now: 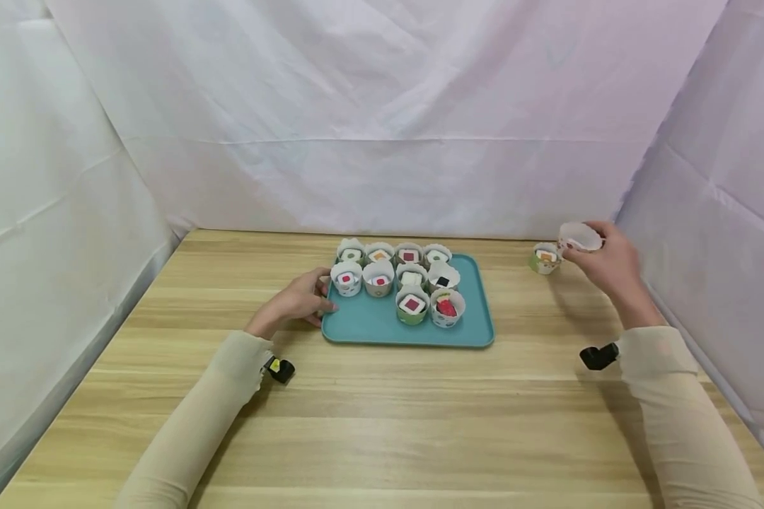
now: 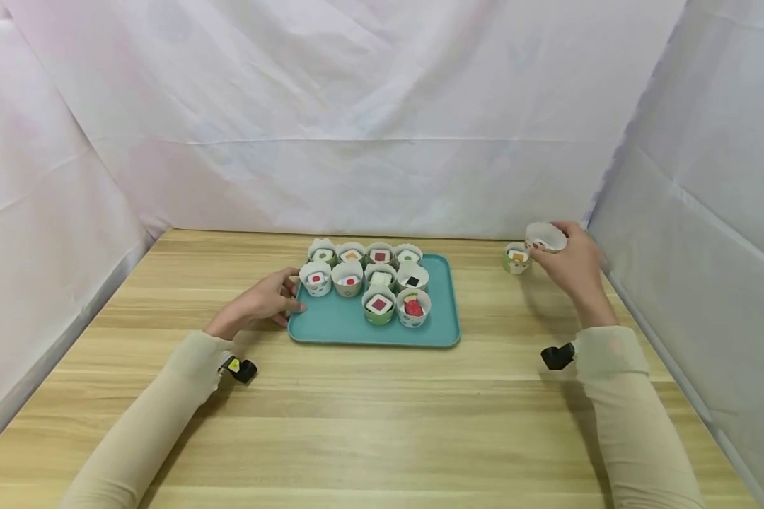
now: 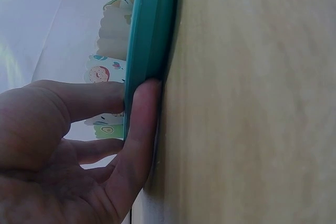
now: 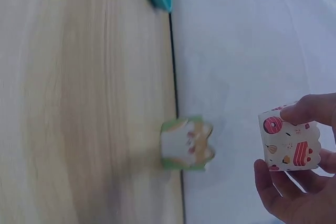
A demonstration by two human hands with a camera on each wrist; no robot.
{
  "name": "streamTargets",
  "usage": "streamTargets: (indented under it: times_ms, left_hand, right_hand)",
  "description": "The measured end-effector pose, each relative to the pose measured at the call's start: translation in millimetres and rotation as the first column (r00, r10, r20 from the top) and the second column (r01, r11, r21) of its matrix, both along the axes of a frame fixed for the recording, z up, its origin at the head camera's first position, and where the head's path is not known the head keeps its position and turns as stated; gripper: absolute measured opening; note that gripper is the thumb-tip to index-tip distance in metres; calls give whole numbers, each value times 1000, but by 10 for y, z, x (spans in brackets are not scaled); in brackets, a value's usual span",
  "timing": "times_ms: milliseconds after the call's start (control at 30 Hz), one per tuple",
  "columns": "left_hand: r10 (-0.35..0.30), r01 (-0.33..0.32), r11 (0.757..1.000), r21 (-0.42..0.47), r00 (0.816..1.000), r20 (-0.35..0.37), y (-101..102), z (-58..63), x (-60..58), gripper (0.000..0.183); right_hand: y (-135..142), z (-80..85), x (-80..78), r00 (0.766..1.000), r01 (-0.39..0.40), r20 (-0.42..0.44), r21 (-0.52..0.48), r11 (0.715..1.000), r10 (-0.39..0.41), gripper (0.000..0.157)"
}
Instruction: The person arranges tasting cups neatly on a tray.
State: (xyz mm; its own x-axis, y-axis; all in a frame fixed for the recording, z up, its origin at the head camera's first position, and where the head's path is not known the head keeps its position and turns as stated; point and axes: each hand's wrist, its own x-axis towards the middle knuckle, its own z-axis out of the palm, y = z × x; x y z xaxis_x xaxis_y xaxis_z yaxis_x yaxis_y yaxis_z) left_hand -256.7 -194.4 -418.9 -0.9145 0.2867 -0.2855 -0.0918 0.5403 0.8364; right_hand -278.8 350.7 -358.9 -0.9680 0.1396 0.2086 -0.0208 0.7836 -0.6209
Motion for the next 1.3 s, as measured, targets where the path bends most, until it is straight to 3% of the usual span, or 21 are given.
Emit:
streamTargets:
  times_ms: [167,367,767,1100,1300]
  left_hand:
    - [-10,10,1000,0,1000,-12,-1,-2,-21,82]
    - [-7,7,1000,-15,1000,-18,3,6,-38,82]
    - [2,-2,1000,-21,1000,-7,0,33,-11,82]
    - [-3,3,1000,-25,1000,-2,0,23,-9,82]
    - [-2,2,1000,-20,1000,2,21,20,-19,81]
  right_hand:
    - [-329,146,106,991,-86,-95,37,996,90,72]
    - [-748,178,209,956,-233,-175,41,972,237,63]
    - [-1584,120,370,878,-470,-99,10,883,468,65]
    - [-2140,40,464,791,-608,-82,1,794,606,70]
    - [-2334,11,487,776,-628,-71,1,778,627,68]
